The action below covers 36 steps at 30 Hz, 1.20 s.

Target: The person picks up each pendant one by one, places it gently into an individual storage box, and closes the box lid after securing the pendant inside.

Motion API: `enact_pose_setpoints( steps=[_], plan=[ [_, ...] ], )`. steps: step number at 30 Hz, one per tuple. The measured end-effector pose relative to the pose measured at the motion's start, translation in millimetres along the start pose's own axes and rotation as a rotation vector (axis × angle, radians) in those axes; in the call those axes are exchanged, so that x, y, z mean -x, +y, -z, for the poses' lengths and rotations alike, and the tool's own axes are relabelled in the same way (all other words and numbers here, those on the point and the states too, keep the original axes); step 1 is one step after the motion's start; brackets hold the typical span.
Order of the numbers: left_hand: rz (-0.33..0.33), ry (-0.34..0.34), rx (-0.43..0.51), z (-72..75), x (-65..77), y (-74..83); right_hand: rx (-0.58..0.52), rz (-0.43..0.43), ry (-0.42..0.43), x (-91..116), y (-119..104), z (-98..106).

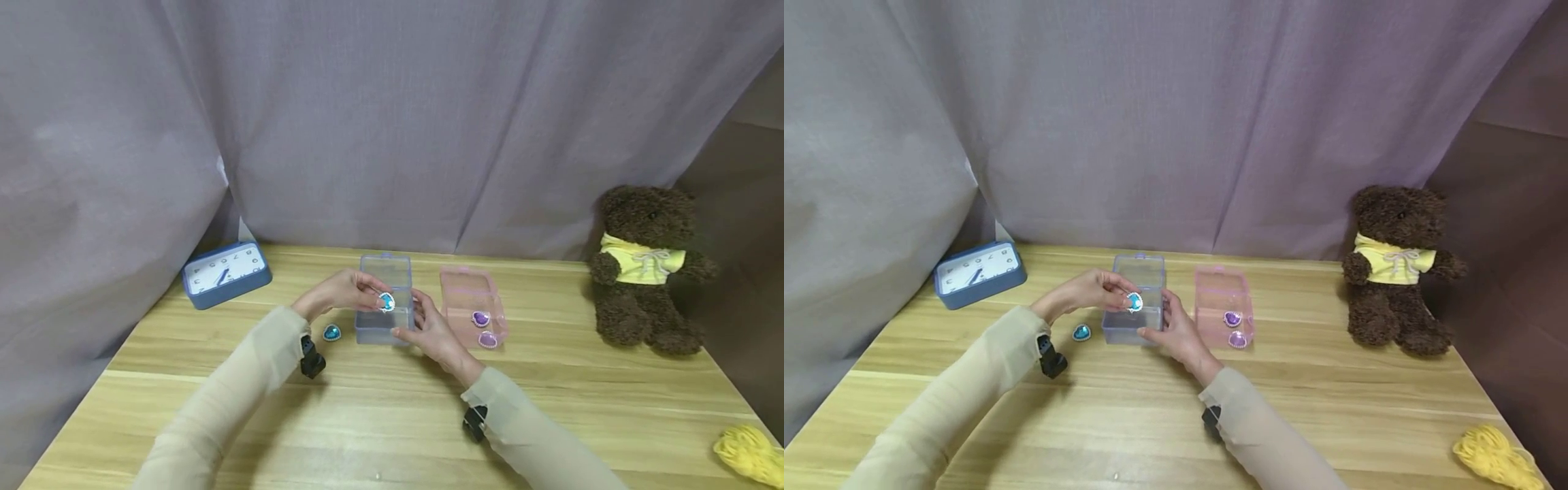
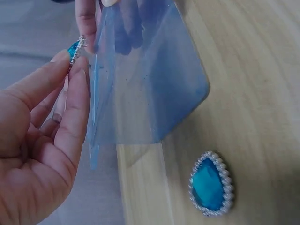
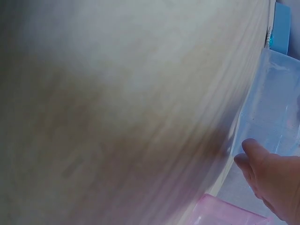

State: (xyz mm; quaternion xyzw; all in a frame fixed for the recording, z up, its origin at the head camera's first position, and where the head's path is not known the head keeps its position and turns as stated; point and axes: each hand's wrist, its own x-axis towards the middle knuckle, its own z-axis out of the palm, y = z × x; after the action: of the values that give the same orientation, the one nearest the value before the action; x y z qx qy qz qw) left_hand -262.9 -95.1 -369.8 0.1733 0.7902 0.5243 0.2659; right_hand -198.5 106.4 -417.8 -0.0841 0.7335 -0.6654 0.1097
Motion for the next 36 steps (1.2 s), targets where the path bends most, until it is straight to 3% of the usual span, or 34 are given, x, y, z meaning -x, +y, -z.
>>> enact_pose_setpoints(
  steps=[18,29,36],
  plan=[
    [0.031,-0.109,-0.162,-15.6,-24.0,6.1,0.034,-0.021,0.006,0,-1,-1],
    [0.052,-0.186,-0.356,-23.1,-30.9,11.5,0.042,-0.028,-0.002,2,-3,0],
    [0.070,-0.208,-0.351,-27.7,-33.0,11.7,0.039,-0.022,0.006,1,-3,-1]
  ],
)
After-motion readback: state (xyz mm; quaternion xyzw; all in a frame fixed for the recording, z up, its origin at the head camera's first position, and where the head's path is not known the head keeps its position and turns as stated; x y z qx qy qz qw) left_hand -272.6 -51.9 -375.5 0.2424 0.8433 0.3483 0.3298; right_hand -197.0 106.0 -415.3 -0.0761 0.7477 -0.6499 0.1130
